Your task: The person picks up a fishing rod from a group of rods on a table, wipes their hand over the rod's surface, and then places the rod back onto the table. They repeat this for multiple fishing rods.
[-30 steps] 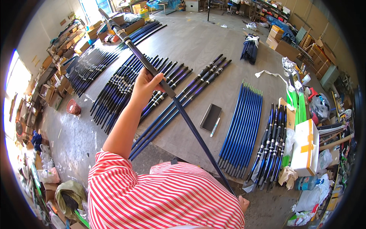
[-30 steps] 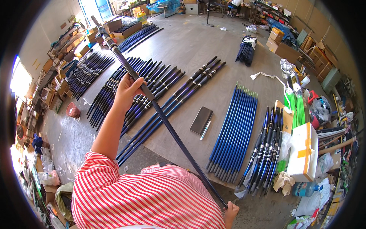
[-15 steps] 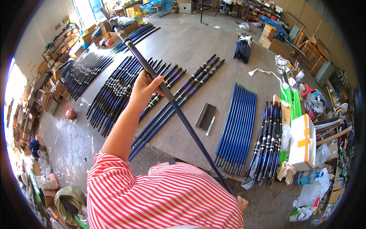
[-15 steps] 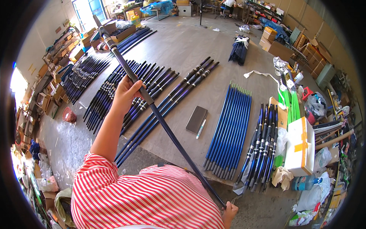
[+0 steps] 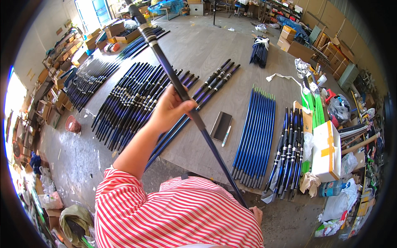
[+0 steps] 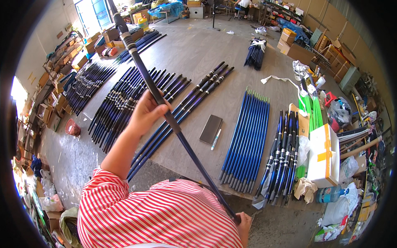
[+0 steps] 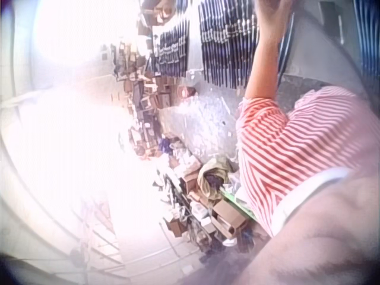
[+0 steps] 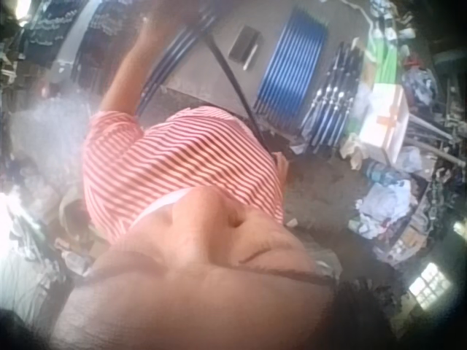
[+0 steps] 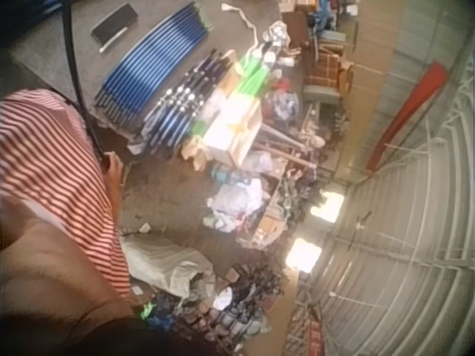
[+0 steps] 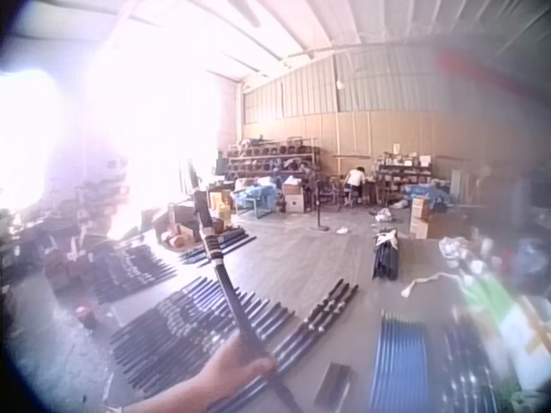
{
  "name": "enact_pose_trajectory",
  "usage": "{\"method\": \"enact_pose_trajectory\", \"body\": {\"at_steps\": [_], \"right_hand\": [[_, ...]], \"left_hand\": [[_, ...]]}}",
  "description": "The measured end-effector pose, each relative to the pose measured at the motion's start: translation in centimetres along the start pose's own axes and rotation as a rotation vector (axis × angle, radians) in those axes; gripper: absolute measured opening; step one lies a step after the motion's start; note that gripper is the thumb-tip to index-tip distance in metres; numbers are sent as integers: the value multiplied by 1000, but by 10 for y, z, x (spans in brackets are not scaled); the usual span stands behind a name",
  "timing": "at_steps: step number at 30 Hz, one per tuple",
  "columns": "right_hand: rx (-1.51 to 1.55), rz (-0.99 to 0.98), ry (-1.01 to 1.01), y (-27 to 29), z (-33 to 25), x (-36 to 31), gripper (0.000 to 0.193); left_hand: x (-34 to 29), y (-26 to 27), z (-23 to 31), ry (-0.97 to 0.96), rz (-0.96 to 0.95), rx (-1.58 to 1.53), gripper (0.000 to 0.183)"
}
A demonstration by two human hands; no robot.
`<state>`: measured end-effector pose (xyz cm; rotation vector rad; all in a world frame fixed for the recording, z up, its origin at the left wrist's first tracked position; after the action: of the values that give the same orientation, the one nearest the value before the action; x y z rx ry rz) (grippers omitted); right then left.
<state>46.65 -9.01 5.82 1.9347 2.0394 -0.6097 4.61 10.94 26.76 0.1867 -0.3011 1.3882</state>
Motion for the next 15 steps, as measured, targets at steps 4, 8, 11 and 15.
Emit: {"method": "enact_pose_trajectory", "body": {"at_steps": [4, 8, 11, 15], "right_hand": [[234, -68, 125, -20, 15, 34, 46], [477, -213, 184, -53, -9, 61, 46], [711, -126, 212, -85, -43, 68, 47], [439, -219, 395, -105, -68, 65, 51]], "left_hand": [[-9, -55, -11, 12, -290, -59, 36], [-28, -109, -25, 16, -605, -8, 34], [-39, -137, -41, 76, -810, 116, 35], [-51, -150, -66, 177, -813, 127, 27]]}}
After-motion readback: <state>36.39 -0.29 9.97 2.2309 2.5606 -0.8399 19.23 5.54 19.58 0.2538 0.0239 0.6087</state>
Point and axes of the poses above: each hand's wrist, its own x-axis towards the middle knuckle, its own y-axis out of the back of the hand, z = x × y, the point moved 1 cm from there along x, towards the middle knuckle, and after that the axes turned 11 degrees about -z, right-handed, at the moved point
